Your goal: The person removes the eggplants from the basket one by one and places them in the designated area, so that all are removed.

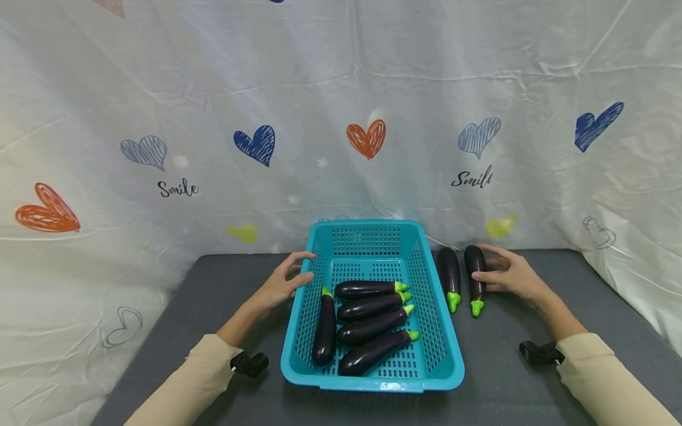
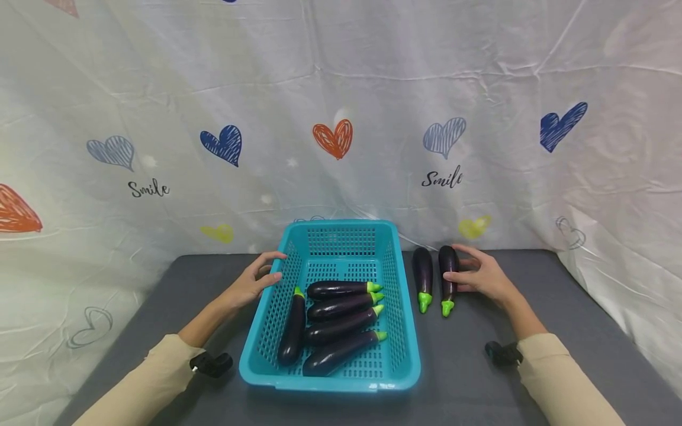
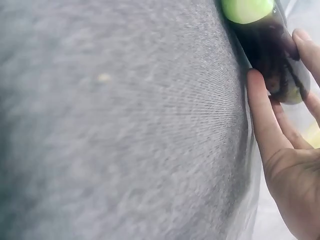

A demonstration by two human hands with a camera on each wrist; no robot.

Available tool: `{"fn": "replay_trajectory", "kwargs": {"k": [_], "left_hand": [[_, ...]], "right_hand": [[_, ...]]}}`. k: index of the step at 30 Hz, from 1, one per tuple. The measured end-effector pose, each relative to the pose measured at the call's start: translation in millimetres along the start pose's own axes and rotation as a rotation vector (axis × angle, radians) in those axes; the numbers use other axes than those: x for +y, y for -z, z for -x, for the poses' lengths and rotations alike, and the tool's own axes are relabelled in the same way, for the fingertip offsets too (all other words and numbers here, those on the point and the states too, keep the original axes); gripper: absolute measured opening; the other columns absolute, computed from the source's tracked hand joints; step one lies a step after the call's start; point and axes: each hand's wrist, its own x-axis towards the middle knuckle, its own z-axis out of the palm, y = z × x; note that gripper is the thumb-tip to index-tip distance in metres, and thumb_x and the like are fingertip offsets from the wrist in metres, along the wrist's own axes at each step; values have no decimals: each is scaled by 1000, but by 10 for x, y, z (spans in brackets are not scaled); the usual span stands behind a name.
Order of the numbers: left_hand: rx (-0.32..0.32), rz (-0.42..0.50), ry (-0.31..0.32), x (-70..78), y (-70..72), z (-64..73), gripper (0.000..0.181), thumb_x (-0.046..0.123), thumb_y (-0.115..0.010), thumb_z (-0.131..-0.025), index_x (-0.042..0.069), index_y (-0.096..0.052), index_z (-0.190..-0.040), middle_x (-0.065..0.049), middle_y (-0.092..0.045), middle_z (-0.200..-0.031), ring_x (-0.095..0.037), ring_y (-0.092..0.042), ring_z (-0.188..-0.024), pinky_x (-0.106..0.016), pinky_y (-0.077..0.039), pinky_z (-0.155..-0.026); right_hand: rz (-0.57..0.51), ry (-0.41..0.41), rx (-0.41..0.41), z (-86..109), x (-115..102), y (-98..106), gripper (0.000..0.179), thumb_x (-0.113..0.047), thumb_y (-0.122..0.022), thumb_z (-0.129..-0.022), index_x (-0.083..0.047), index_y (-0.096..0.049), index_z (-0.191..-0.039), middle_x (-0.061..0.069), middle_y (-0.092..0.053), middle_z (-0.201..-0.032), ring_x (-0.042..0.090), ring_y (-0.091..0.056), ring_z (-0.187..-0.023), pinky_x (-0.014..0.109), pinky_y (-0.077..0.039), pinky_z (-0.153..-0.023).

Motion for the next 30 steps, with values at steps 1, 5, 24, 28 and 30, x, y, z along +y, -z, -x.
{"fn": "replay_trajectory", "kwargs": {"k": [1, 5, 24, 28, 30], "left_hand": [[0, 0, -3, -1, 1, -1, 47, 26, -59, -106, 20, -43, -151, -22, -30, -157, -43, -44, -131, -52, -51, -85], [-2, 2, -11, 1, -2, -1, 48, 25, -59, -106, 19, -43, -151, -22, -31, -156, -43, -45, -131, -51, -51, -85], [-3, -1, -22, -7, -6, 7, 48, 27, -59, -106, 19, -43, -151, -17, -29, -159, -42, -36, -139, -58, -48, -91], [-2, 3, -21, -7, -6, 8, 48, 27, -60, -106, 20, -44, -150, -17, -28, -159, -42, -35, -139, -59, -48, -91], [-3, 7, -21, -9, -7, 6, 48, 26, -59, -106, 19, -44, -151, -17, -28, -159, -42, -36, -139, -58, -48, -90]], "right_hand": [[10, -1, 1, -13, -4, -1, 88, -15, -79, -93, -5, -24, -161, 44, -28, -148, 28, -67, -107, 43, -58, -79], [28, -12, 4, -61, -20, -6, 88, -16, -79, -93, -5, -25, -161, 44, -26, -149, 35, -64, -112, 44, -58, -79], [116, -10, -11, -115, -39, -62, 84, -17, -76, -95, 0, -25, -160, 46, -28, -145, 53, -57, -116, 43, -59, -76], [137, -3, -18, -110, -63, -85, 82, -18, -75, -96, 2, -27, -158, 45, -34, -142, 50, -60, -111, 43, -58, -76], [150, -6, -18, -114, -69, -94, 81, -19, -75, -96, 3, -27, -158, 44, -36, -140, 47, -63, -108, 43, -59, -75]]}}
